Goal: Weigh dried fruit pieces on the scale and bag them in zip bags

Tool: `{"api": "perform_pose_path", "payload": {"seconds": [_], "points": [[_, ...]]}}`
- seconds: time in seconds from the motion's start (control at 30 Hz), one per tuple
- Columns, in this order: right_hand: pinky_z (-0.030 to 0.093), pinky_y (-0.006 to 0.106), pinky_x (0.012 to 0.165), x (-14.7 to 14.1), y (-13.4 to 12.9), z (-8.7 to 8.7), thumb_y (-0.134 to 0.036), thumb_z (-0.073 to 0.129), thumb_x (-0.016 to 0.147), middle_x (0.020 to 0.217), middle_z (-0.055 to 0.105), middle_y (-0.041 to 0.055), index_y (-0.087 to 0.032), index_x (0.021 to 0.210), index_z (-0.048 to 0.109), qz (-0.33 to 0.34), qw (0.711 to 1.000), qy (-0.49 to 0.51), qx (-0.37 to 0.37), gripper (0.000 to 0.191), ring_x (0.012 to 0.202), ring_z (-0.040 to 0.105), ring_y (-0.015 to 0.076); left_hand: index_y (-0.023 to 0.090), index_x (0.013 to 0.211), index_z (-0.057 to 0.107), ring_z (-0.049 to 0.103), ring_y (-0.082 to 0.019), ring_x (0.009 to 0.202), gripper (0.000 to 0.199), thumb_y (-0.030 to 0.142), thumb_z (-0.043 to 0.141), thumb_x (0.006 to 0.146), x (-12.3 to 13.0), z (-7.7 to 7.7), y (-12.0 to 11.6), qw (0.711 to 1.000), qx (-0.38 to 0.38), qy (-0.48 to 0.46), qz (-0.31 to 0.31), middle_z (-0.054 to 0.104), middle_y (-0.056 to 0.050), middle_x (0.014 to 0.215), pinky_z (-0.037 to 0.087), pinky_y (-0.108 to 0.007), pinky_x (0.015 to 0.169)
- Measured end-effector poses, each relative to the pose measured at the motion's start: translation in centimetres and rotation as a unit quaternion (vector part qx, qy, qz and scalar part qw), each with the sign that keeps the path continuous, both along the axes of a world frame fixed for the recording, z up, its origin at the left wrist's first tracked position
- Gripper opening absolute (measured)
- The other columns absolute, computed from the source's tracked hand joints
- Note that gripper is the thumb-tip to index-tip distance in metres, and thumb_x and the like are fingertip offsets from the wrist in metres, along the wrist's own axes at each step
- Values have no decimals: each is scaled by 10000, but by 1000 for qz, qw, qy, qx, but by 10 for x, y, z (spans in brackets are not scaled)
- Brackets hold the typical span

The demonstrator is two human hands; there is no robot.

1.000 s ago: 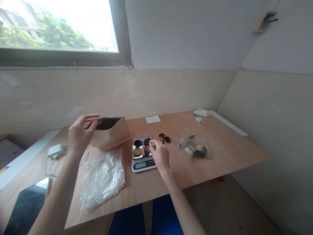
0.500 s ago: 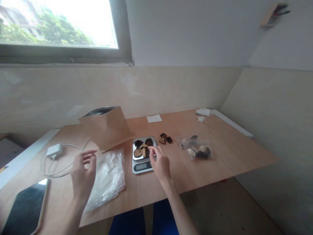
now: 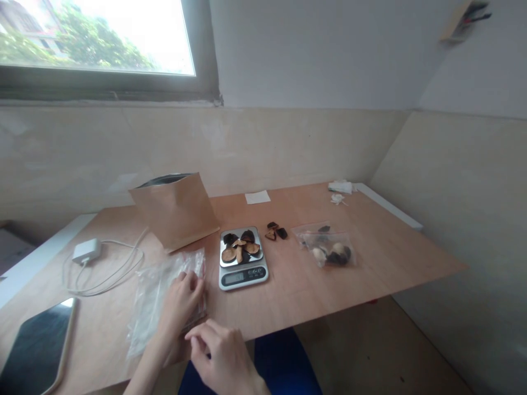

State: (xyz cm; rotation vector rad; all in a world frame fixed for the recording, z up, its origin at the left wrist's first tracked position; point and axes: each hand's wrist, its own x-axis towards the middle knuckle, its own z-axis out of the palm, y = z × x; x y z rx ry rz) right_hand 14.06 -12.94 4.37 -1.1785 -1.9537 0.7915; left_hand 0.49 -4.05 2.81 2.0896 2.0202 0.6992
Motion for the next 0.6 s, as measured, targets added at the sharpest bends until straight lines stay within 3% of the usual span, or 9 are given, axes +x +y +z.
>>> {"api": "perform_pose_path", "payload": {"seconds": [0.17,0.27,0.43,0.5,0.6], "points": [[473,233,713,-13,11,-9,-237,374,891,918,615,47,-216,1043,494,-134,985,108,-17,195,819,613,154,199,614,366,436,-113,541,217,222,393,828,2,8,-17,978,112,-157,-81,437,30,581,369,-231,536],[482,243,659,-15,19,-10,-350,385,894,867,593,47,-197,1033,421,-206,959,187,-56,210,731,603,150,192,620,394,453,-101,567,202,144,410,816,12,17,-31,952,201,-186,-136,434,25,608,392,-216,545],[470,244,658,-9,22,3,-443,353,892,849,588,26,-204,996,430,-180,952,231,-94,272,715,594,140,177,636,462,538,-152,836,150,71,488,740,28,24,-39,909,369,-169,-93,513,-62,899,479,-271,694],[462,239,640,-8,21,6,-453,370,883,860,598,27,-203,989,451,-174,952,229,-103,284,703,593,139,175,652,467,549,-163,892,147,57,492,736,31,22,-40,901,385,-179,-89,532,-83,1002,494,-284,709],[441,228,569,-11,20,6,-456,435,853,814,610,24,-192,966,489,-183,950,223,-117,293,631,576,136,179,652,418,594,-136,827,189,37,464,768,33,15,-42,898,359,-228,-115,596,-86,1032,496,-239,624]]}}
